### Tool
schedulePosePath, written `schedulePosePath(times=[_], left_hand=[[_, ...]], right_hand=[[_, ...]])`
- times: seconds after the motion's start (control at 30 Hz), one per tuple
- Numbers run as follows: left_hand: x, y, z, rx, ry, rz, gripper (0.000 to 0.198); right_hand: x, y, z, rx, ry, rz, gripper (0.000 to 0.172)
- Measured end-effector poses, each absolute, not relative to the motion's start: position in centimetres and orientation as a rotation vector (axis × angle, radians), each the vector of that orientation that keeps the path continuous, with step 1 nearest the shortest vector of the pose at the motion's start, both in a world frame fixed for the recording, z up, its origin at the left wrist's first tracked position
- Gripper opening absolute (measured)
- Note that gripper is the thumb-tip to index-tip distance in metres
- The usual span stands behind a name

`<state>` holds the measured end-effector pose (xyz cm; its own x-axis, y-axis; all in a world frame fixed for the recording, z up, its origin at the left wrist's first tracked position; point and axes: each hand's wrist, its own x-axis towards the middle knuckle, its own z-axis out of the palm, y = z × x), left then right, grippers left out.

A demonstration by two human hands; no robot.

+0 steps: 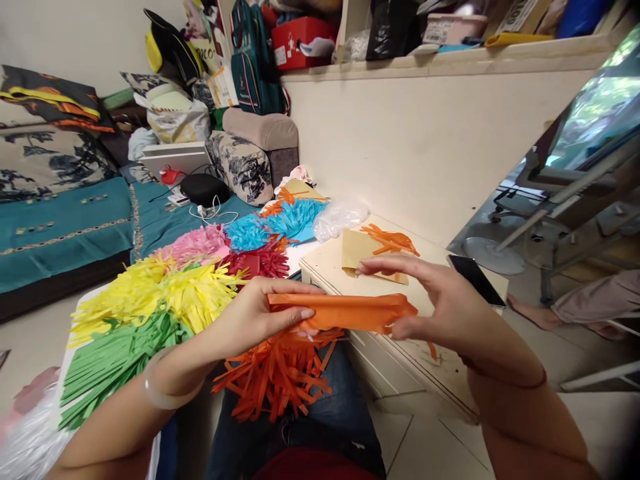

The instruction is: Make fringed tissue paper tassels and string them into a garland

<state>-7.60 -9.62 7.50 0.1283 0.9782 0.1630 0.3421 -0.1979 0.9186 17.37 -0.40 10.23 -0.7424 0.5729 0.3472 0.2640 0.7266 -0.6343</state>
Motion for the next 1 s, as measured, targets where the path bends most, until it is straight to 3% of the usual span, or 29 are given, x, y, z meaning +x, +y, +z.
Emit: schedulePosePath(times=[0.13, 0.27, 0.53, 0.83, 1.0], left_hand=[[-7.8, -9.5, 7.9, 1.694, 1.306, 1.003, 0.028], [-8.0, -9.7, 7.9, 1.640, 1.282, 0.952, 0.031], [-7.8, -10.0, 8.1, 1.479, 1.198, 0.918, 0.037], [-8.1, -10.3, 7.9, 1.653, 1.191, 0.898, 0.034], [-8.5, -10.3, 7.7, 1.630, 1.183, 0.849, 0.039]], right_hand=[[15.4, 0.2, 12.5, -0.611, -2.670, 0.815, 0.039], [13.9, 0.5, 13.1, -0.579, -2.829, 0.983, 0.044], [13.7, -0.4, 13.3, -0.592, -2.861, 1.023, 0.033], [13.0, 0.3, 12.2, -0.612, -2.870, 1.173, 0.046], [13.0, 0.0, 11.9, -0.660, -2.791, 1.123, 0.029]])
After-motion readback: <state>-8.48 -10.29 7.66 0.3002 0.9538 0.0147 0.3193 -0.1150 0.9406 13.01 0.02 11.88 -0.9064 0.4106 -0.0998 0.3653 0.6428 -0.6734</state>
